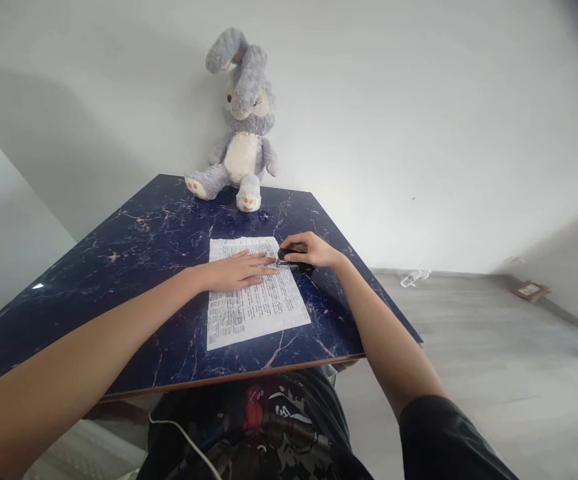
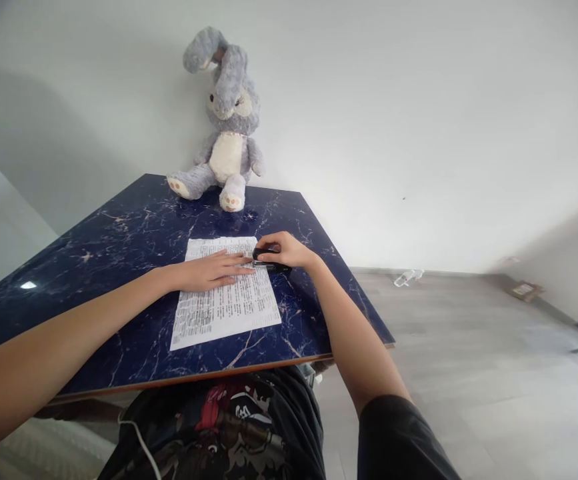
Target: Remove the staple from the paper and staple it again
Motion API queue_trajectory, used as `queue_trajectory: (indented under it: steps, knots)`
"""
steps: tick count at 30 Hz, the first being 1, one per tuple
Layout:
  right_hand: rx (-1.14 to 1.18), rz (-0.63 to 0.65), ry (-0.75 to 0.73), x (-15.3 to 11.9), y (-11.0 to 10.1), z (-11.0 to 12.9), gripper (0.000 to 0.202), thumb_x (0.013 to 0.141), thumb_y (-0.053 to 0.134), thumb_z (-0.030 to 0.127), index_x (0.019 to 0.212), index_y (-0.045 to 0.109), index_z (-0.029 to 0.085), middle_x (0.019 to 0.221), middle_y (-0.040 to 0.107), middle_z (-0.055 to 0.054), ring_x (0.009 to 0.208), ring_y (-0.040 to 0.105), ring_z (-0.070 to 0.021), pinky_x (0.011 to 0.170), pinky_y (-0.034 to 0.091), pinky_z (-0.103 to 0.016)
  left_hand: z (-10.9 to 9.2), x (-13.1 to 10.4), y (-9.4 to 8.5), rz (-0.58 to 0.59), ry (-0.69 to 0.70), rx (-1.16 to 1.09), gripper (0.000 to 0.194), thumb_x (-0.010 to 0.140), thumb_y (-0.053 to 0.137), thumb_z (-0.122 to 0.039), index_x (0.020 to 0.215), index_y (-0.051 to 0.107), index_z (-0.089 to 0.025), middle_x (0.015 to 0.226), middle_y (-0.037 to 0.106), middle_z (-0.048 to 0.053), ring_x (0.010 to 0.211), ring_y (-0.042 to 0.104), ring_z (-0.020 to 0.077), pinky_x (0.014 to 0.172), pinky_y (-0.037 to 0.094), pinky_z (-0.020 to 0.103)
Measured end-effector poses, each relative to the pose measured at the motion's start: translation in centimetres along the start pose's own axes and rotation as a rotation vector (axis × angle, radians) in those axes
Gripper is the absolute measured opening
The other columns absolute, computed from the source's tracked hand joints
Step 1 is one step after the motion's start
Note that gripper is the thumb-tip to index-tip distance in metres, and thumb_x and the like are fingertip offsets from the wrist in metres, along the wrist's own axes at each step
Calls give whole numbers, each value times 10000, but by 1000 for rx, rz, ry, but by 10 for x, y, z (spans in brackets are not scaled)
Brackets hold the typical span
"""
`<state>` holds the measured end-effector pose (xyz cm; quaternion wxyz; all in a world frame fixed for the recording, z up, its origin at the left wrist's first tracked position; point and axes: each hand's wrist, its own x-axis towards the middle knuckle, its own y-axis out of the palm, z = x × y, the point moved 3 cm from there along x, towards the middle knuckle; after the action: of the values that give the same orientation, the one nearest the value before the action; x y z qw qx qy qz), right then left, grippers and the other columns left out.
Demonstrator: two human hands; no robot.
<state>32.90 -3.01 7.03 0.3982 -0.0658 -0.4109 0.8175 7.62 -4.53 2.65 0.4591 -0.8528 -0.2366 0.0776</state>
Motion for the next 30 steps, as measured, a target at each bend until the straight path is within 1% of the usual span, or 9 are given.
queue_trajectory:
  steps: [2, 6, 11, 14, 17, 19, 21, 25, 30]
  knots:
    - [-6, -13, -20, 1, 1, 1, 371, 922, 761, 503, 1074, 763, 165, 1023, 735, -80, 918, 672, -229, 756, 512, -321, 0, -1, 0, 14, 11, 21, 464, 1048, 544, -478, 1512, 556, -496, 1672, 437, -73, 1608, 289, 286, 1315, 149, 487]
    - [-29, -36, -49, 1, -1, 3, 366, 912, 778, 521, 1037, 790, 178, 1021, 716, -85, 836, 631, -205, 745, 505, -335, 1, -3, -3, 6, 22, 10, 439, 1033, 569, -469, 1470, 598, -502, 1650, 473, -70, 1583, 346, 285, 1306, 179, 472]
    - [-57, -23, -45, 2, -1, 5, 391, 915, 781, 542, 1068, 807, 183, 1016, 705, -86, 807, 609, -200, 748, 499, -350, 0, -4, -4, 52, -3, 28, 443, 1037, 543, -479, 1476, 594, -496, 1680, 426, -75, 1607, 289, 279, 1310, 150, 479]
    - [-74, -5, -51, 3, 0, 6, 383, 927, 776, 529, 1083, 811, 181, 1024, 702, -88, 798, 601, -196, 746, 492, -349, 1, -4, -5, 61, 0, 25, 437, 1036, 559, -445, 1468, 603, -497, 1688, 408, -84, 1613, 275, 281, 1319, 128, 490]
    - [-81, 1, -66, 3, 1, 7, 369, 935, 770, 516, 1082, 812, 180, 1025, 700, -87, 790, 597, -192, 742, 486, -348, 4, -6, -4, 93, -1, 59, 449, 1068, 501, -418, 1505, 559, -508, 1720, 329, -108, 1628, 230, 276, 1329, 73, 512]
    - [-77, 0, -70, 3, 1, 7, 366, 937, 770, 510, 1078, 811, 174, 1017, 698, -90, 786, 594, -191, 734, 482, -347, 7, -6, -3, 133, -1, 113, 470, 1094, 428, -436, 1553, 493, -509, 1745, 248, -122, 1641, 179, 266, 1330, 46, 515]
    - [-74, 5, -69, 3, 2, 6, 368, 934, 773, 505, 1080, 810, 168, 1013, 697, -93, 779, 588, -187, 726, 477, -344, 9, -6, -2, 155, 13, 156, 485, 1106, 381, -461, 1585, 442, -505, 1756, 203, -122, 1645, 160, 266, 1331, 47, 512]
    - [-67, 9, -84, 4, 3, 4, 352, 935, 776, 482, 1083, 809, 164, 1011, 695, -88, 770, 579, -178, 723, 465, -335, 11, -5, -2, 149, 43, 188, 489, 1114, 349, -483, 1598, 409, -516, 1760, 189, -115, 1642, 169, 284, 1328, 59, 526]
    - [-61, 5, -94, 4, 4, 3, 332, 933, 775, 465, 1078, 810, 169, 1011, 690, -82, 770, 580, -174, 728, 463, -332, 15, -5, -1, 134, 30, 209, 492, 1123, 325, -452, 1606, 378, -532, 1759, 184, -116, 1644, 163, 276, 1325, 68, 541]
